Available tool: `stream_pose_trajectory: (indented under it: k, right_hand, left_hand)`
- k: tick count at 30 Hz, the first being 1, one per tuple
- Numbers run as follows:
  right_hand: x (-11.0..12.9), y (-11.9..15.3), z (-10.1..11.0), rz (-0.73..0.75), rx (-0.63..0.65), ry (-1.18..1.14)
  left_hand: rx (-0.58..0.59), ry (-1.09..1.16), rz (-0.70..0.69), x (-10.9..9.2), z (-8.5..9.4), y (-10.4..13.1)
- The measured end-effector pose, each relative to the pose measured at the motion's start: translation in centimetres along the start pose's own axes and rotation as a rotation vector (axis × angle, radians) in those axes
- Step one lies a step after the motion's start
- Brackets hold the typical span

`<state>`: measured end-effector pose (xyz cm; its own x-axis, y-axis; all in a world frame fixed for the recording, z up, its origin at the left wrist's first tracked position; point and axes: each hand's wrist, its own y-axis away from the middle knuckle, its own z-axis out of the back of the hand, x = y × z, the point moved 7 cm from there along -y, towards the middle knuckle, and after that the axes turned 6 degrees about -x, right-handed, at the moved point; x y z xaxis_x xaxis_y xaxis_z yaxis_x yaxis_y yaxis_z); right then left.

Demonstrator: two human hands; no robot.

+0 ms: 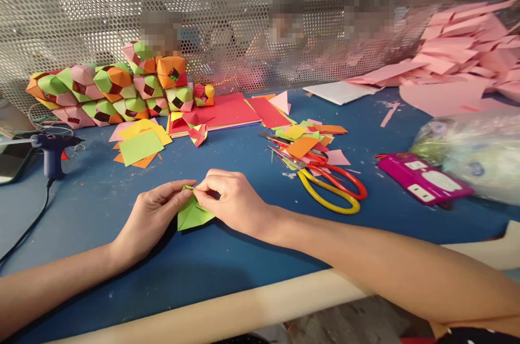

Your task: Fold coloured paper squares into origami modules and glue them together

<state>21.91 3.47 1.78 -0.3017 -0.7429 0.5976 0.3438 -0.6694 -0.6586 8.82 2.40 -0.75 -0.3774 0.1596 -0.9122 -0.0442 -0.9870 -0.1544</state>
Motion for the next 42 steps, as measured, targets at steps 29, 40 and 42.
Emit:
stream_pose_trajectory:
  k: [29, 40, 42]
  right_hand:
    - [0.3, -0.1, 0.1, -0.030, 0.029, -0.033]
    - [-1.1, 0.0, -0.4, -0.079, 0.023, 0.037]
    - [-1.0, -0.1, -0.3, -0.067, 0.022, 0.036]
  left_hand:
    - [-0.068, -0.060, -0.050, -0.2, 0.7, -0.1]
    - [-0.078, 0.129, 0.028, 0.5, 0.6, -0.3]
    - [-0.059, 0.146, 0.036, 0.6, 0.4, -0.3]
